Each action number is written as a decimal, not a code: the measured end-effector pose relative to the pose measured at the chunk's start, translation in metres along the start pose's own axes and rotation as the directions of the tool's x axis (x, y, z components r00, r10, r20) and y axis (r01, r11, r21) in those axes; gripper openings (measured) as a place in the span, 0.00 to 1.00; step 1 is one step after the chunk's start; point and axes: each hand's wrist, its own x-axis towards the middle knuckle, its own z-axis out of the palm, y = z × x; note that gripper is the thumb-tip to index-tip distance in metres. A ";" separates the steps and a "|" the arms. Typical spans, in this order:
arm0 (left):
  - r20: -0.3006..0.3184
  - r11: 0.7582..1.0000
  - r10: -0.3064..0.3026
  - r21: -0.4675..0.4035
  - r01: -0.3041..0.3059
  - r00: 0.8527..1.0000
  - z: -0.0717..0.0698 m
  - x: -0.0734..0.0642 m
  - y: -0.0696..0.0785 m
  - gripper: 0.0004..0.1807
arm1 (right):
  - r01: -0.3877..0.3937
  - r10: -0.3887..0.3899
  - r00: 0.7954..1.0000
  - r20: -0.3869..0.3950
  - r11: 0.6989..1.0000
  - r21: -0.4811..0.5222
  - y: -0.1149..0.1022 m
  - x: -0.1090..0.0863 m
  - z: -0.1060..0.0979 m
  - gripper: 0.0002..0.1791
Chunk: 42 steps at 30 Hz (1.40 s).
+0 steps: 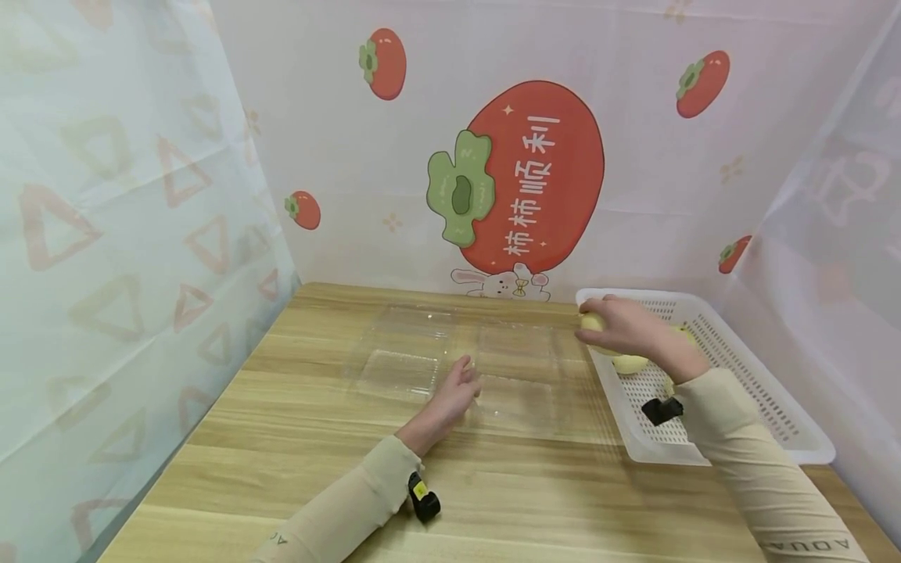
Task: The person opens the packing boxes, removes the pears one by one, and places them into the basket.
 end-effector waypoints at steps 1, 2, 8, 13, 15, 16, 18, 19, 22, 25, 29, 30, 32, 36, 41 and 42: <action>0.001 1.000 0.000 0.002 0.000 1.000 0.000 0.000 0.000 0.44 | -0.002 0.001 1.000 0.007 1.000 0.006 0.004 -0.001 -0.001 0.25; 0.002 1.000 -0.003 0.000 0.003 1.000 -0.001 0.000 -0.001 0.44 | -0.003 0.003 1.000 0.015 1.000 0.015 0.007 -0.002 -0.001 0.25; -0.001 1.000 0.000 -0.005 0.000 1.000 -0.001 0.000 -0.001 0.45 | 0.011 -0.014 0.999 0.051 0.999 0.047 0.033 -0.008 -0.003 0.24; -0.008 1.000 0.006 -0.006 -0.006 1.000 -0.001 0.000 0.000 0.46 | 0.016 -0.019 0.997 0.069 0.999 0.038 0.051 -0.011 0.002 0.25; -0.006 1.000 0.006 -0.005 -0.006 1.000 -0.001 -0.001 0.000 0.46 | -0.003 0.000 0.995 0.096 0.999 0.036 0.056 -0.013 0.005 0.25; -0.004 1.000 0.004 -0.006 -0.004 1.000 -0.001 -0.001 0.000 0.45 | -0.011 0.007 0.994 0.105 0.999 0.040 0.057 -0.014 0.007 0.25; -0.001 1.000 0.001 -0.004 -0.001 1.000 -0.002 -0.001 -0.001 0.45 | -0.028 0.020 0.991 0.130 0.998 0.058 0.061 -0.016 0.011 0.25; 0.001 1.000 0.000 -0.004 0.000 1.000 -0.002 -0.001 -0.001 0.45 | -0.032 0.022 0.990 0.140 0.997 0.070 0.062 -0.016 0.012 0.25; 0.005 1.000 -0.003 -0.003 0.003 1.000 -0.002 -0.002 0.000 0.45 | -0.037 0.021 0.985 0.174 0.995 0.092 0.066 -0.018 0.016 0.26; 0.006 1.000 -0.005 -0.003 0.005 1.000 -0.002 -0.002 0.001 0.45 | -0.055 0.034 0.975 0.219 0.994 0.092 0.070 -0.017 0.018 0.27; 0.010 1.000 -0.003 -0.001 0.003 1.000 -0.001 -0.001 0.000 0.45 | -0.075 0.049 0.959 0.281 0.994 0.084 0.075 -0.015 0.022 0.26; 0.012 1.000 0.001 0.000 -0.001 1.000 -0.001 -0.001 -0.001 0.45 | -0.077 0.048 0.954 0.295 0.993 0.087 0.076 -0.015 0.023 0.26; 0.014 1.000 0.004 0.001 -0.004 1.000 -0.001 0.000 -0.001 0.45 | -0.087 0.055 0.945 0.321 0.992 0.086 0.078 -0.014 0.026 0.26; 0.017 1.000 0.010 -0.009 -0.009 1.000 0.000 0.001 -0.002 0.45 | -0.118 0.087 0.922 0.376 0.991 0.060 0.082 -0.014 0.032 0.27; 0.015 1.000 -0.002 -0.014 0.002 1.000 0.001 0.000 -0.002 0.45 | -0.129 0.100 0.902 0.419 0.991 0.040 0.087 -0.016 0.039 0.24; 0.015 1.000 -0.001 -0.014 0.001 1.000 0.001 0.001 -0.002 0.45 | -0.122 0.095 0.902 0.420 0.992 0.038 0.087 -0.017 0.040 0.24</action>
